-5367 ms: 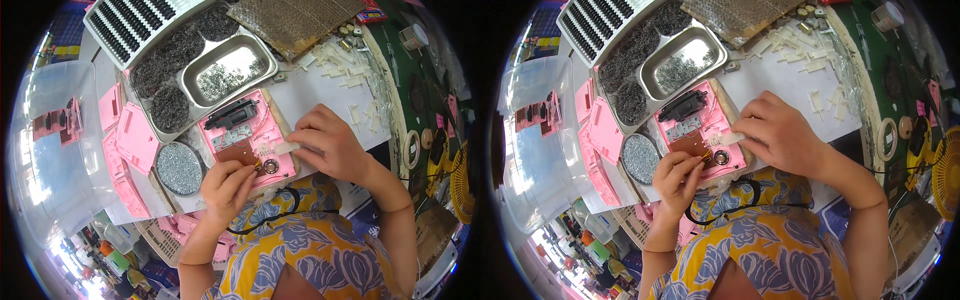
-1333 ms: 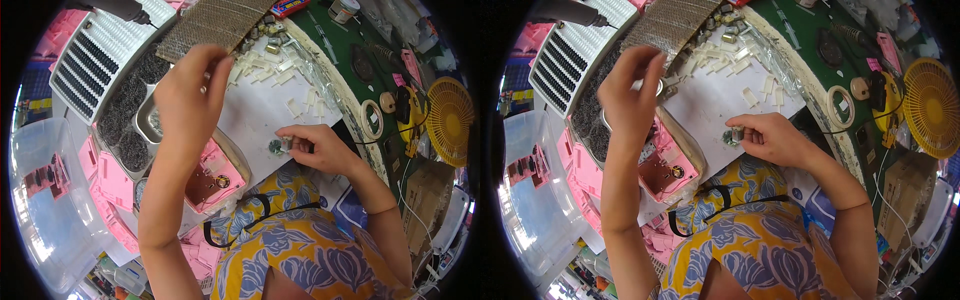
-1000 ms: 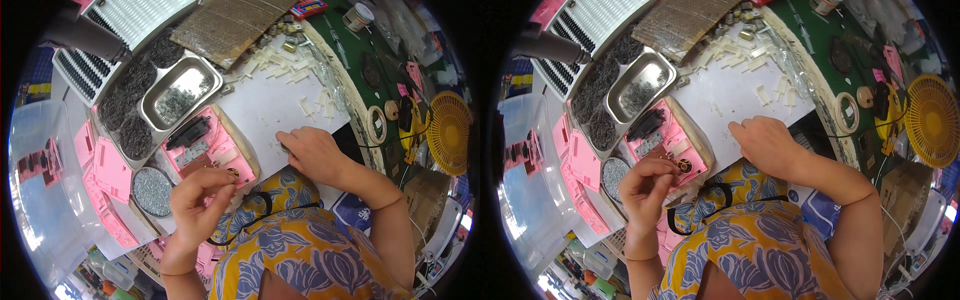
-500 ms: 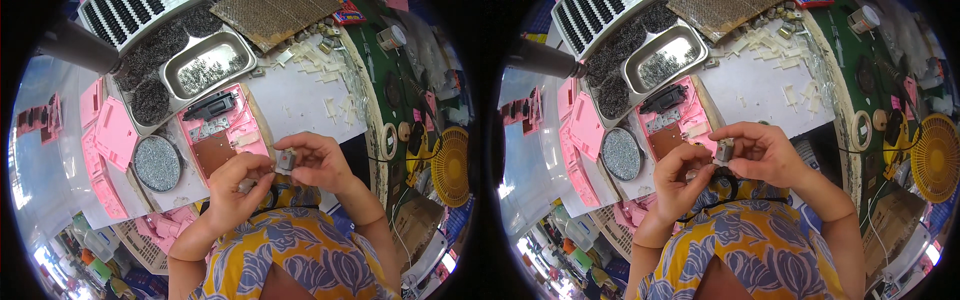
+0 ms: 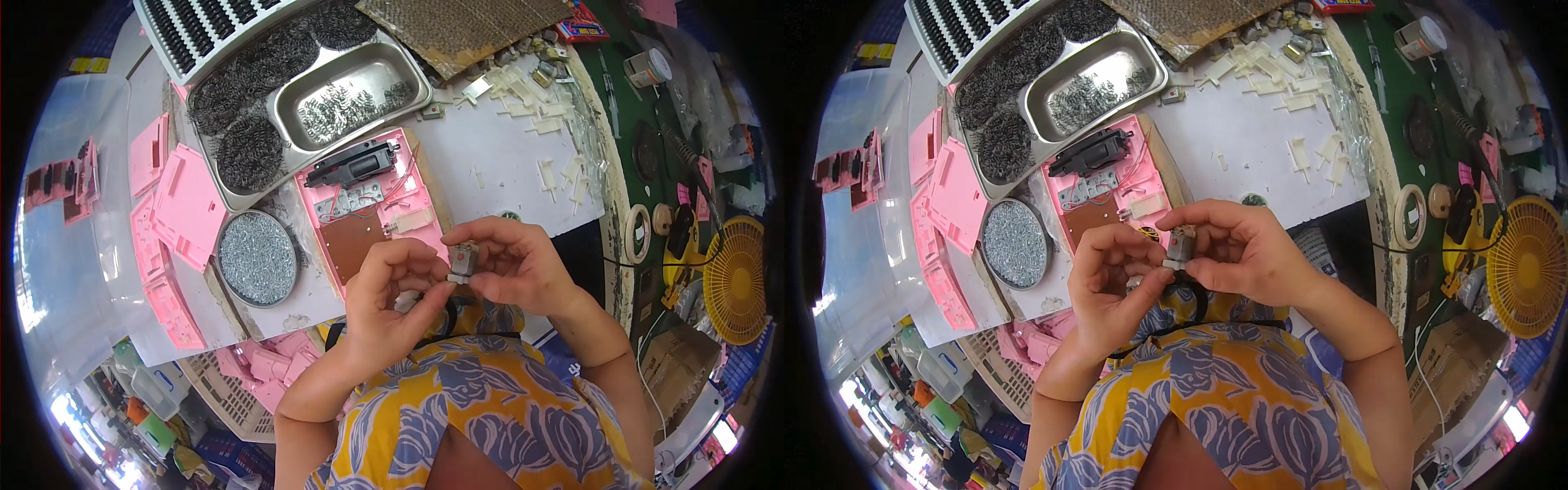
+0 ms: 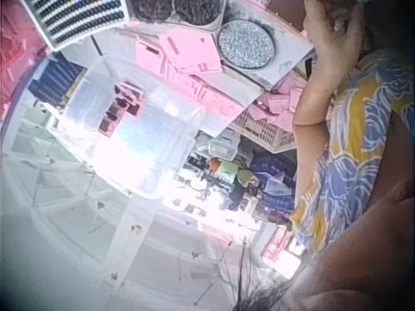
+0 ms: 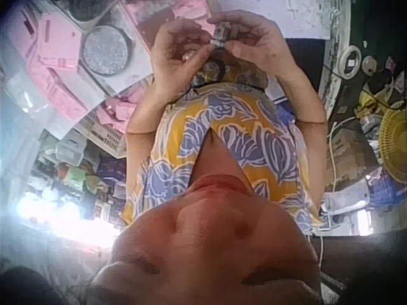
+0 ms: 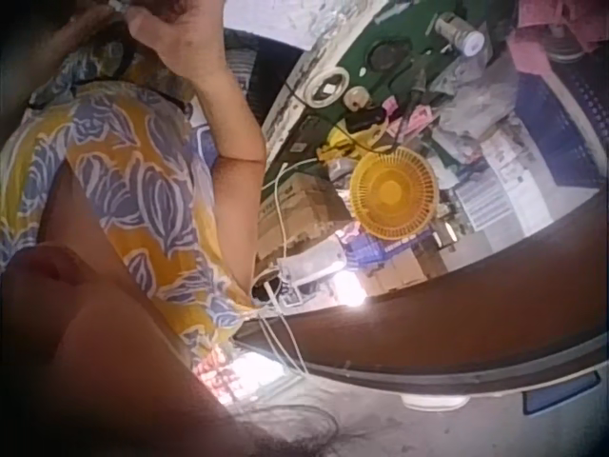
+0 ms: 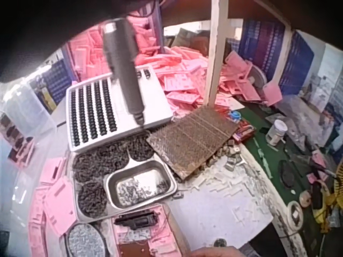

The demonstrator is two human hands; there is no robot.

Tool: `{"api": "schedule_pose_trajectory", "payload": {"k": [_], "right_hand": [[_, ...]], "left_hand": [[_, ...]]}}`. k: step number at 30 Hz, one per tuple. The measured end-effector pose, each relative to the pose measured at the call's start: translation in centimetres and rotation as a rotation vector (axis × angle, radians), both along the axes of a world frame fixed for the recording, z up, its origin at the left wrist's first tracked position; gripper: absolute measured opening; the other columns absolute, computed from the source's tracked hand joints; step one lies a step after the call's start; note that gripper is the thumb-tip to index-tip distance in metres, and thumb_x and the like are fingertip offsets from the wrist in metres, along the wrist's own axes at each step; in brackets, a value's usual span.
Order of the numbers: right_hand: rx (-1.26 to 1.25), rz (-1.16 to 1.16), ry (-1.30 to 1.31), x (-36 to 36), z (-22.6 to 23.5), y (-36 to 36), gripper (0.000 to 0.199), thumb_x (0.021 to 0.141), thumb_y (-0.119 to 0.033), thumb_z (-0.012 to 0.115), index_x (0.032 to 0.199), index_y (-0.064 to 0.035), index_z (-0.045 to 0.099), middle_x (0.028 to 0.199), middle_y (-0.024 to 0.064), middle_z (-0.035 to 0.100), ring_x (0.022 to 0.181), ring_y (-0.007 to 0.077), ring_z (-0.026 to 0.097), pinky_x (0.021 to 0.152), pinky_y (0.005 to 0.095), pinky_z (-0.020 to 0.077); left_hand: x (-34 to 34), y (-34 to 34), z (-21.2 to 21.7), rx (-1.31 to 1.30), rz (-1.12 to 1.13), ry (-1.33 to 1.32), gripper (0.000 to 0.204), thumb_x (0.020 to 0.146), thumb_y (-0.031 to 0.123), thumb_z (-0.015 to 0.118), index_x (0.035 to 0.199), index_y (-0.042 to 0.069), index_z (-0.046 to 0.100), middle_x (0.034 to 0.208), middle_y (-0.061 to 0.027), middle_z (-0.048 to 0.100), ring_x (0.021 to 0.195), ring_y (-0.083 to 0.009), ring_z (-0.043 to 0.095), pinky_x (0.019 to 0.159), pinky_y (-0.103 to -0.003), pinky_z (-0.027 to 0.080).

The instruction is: Assemble a pink electronic toy by installing internal components, soldering wires, and securing the casing with an electric screwdriver.

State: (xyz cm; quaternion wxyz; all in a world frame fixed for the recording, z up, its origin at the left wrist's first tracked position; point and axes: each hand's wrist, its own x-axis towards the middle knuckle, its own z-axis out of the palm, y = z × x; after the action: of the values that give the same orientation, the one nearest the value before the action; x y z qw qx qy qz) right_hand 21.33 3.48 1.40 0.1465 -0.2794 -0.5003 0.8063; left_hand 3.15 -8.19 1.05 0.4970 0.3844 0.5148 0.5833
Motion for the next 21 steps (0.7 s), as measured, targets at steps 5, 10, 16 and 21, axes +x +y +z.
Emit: {"api": "schedule_pose_trajectory", "payload": {"k": [5, 10, 16, 21], "right_hand": [[0.895, 0.003, -0.032, -0.8, 0.3, -0.1, 0.049, 0.08, -0.003, 0.078, 0.127, -0.0063, 0.065, 0.092, 0.0069, 0.07, 0.079, 0.0198, 0.068, 0.069, 0.0287, 0.0525], [1.05, 0.088, 0.021, -1.9, 1.1, 1.9, 0.043, 0.074, -0.002, 0.081, 0.115, -0.0087, 0.069, 0.094, 0.0073, 0.071, 0.08, 0.0273, 0.069, 0.068, 0.0351, 0.0546], [1.015, 0.056, 0.096, -3.3, 1.1, 1.2, 0.038, 0.071, 0.001, 0.082, 0.106, -0.0088, 0.069, 0.094, 0.0076, 0.071, 0.083, 0.0276, 0.07, 0.07, 0.0359, 0.056], [1.094, 0.023, 0.166, -4.0, 0.7, 0.7, 0.039, 0.071, 0.002, 0.081, 0.107, -0.0073, 0.069, 0.096, 0.0092, 0.07, 0.084, 0.0283, 0.07, 0.072, 0.0367, 0.0575]], "left_hand": [[-0.4, -0.3, -0.5, 0.13, 0.072, 0.242, 0.043, 0.083, -0.011, 0.075, 0.119, -0.001, 0.053, 0.1, -0.0121, 0.069, 0.091, -0.0222, 0.071, 0.076, -0.031, 0.058], [-2.0, 0.1, -0.7, 0.479, 0.116, 0.704, 0.036, 0.076, -0.008, 0.079, 0.105, 0.0, 0.06, 0.089, -0.0154, 0.07, 0.078, -0.033, 0.07, 0.066, -0.035, 0.056], [-2.8, -0.8, -0.4, 0.335, 0.163, 0.483, 0.029, 0.075, -0.009, 0.08, 0.098, 0.0, 0.064, 0.091, -0.0144, 0.073, 0.081, -0.0289, 0.072, 0.07, -0.034, 0.058], [-4.0, -1.2, 0.1, 0.23, 0.075, 0.445, 0.029, 0.076, -0.01, 0.078, 0.1, 0.0, 0.064, 0.095, -0.0151, 0.072, 0.086, -0.0269, 0.071, 0.074, -0.033, 0.058]]}}
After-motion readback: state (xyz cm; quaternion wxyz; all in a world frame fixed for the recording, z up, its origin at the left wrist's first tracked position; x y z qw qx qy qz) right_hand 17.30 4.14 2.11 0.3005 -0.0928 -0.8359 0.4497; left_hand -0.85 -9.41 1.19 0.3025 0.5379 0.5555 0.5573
